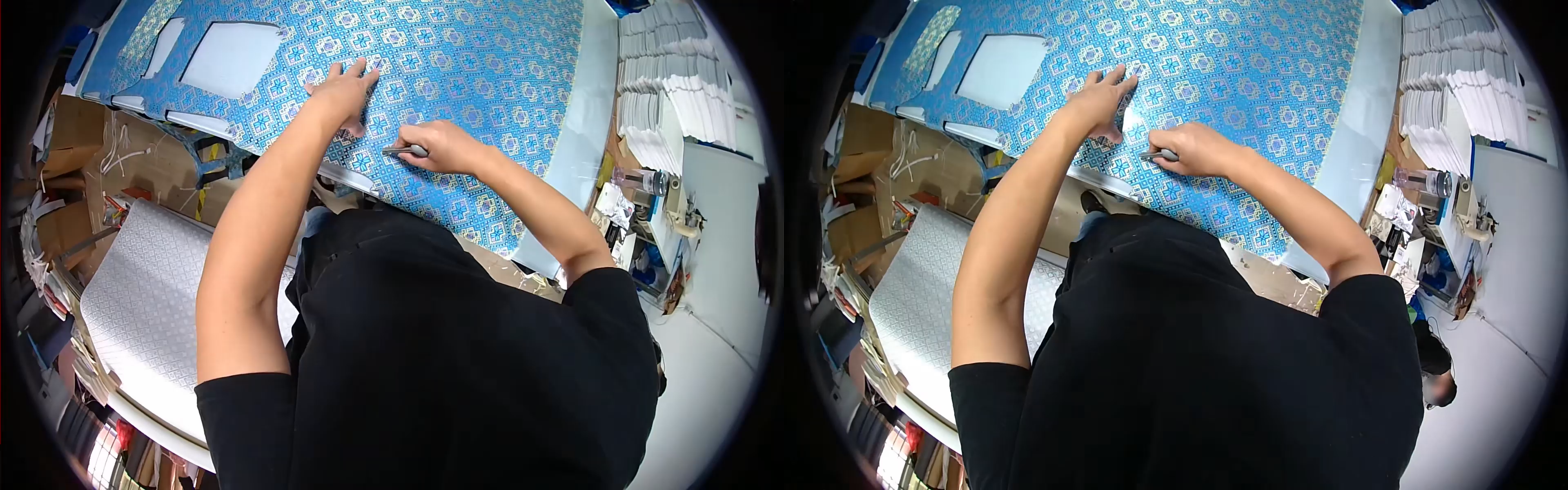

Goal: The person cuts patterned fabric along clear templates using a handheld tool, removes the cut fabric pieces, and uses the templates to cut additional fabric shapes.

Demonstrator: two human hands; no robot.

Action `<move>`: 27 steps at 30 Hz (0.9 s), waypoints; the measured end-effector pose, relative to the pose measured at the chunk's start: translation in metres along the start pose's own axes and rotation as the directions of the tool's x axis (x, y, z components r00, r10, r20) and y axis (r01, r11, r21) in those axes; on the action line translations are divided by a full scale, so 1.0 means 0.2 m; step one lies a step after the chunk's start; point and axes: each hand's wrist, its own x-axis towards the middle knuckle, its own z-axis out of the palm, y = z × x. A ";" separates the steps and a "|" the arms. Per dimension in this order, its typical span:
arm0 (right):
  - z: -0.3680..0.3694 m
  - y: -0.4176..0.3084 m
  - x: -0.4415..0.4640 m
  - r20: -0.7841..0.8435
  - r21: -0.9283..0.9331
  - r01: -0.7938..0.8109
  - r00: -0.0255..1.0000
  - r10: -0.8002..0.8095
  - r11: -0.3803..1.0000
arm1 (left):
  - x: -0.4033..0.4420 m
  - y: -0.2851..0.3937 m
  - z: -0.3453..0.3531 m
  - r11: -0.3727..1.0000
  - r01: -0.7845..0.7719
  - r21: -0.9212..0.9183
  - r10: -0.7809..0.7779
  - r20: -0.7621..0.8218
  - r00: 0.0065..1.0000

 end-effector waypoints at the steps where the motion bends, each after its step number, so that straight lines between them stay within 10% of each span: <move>1: 0.01 0.00 0.00 0.001 -0.001 -0.005 1.000 0.005 1.000 | 0.00 0.00 0.01 1.000 -0.004 -0.002 0.004 0.001 1.000; 27: -0.03 -0.12 0.11 0.179 -0.232 0.060 0.984 -0.018 0.971 | 0.02 -0.01 0.04 1.000 -0.011 -0.007 0.011 -0.023 1.000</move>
